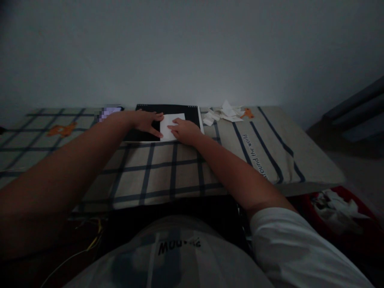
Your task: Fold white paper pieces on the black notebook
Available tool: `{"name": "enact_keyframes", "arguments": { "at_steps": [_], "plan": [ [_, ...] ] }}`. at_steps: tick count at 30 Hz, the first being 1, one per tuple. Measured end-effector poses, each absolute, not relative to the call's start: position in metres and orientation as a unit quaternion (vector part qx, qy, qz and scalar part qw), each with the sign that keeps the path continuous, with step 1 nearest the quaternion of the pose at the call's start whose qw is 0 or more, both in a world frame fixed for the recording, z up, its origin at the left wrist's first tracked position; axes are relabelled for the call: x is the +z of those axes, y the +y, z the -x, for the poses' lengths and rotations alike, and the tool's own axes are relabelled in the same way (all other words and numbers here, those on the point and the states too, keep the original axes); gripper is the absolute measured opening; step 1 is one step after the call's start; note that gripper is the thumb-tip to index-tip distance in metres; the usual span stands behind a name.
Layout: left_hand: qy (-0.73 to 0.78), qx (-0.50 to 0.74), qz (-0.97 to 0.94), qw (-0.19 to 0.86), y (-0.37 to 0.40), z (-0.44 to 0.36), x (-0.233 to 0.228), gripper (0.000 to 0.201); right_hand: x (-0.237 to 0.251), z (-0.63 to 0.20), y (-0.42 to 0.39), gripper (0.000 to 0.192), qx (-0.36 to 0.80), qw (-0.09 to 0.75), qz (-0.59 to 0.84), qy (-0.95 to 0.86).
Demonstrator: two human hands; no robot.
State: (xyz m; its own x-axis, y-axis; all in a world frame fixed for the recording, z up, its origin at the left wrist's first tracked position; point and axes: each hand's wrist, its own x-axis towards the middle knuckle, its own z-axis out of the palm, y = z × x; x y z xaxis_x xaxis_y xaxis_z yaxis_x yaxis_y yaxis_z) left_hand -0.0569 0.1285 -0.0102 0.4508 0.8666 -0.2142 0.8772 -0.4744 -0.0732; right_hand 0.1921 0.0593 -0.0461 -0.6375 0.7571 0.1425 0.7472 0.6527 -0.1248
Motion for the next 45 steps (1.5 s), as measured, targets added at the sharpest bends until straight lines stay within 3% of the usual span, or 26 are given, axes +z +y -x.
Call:
{"name": "enact_keyframes", "arguments": {
  "at_steps": [9,27,29,35,39,45],
  "plan": [
    [0.538,-0.158,-0.824,0.076,0.115,0.048,-0.003,0.137,-0.043,-0.193,0.058,0.052,0.045,0.092,0.414,-0.905],
    [0.529,-0.220,-0.815,0.082,0.098,0.036,0.010,0.153,-0.051,-0.195,0.063,0.051,0.056,0.121,0.400,-0.907],
    [0.532,-0.211,-0.815,0.094,0.100,0.041,0.010,0.144,-0.051,-0.195,0.062,0.051,0.049,0.119,0.403,-0.906],
    [0.554,-0.060,-0.822,0.119,0.085,0.055,-0.006,0.091,-0.047,-0.191,0.055,0.050,0.037,0.123,0.421,-0.898],
    [0.587,0.056,-0.802,0.096,0.069,0.054,-0.022,0.072,-0.044,-0.189,0.052,0.051,0.038,0.114,0.434,-0.893],
    [0.578,0.057,-0.814,0.015,0.067,0.044,-0.031,0.056,-0.044,-0.192,0.054,0.051,0.036,0.110,0.430,-0.895]
  ]
}}
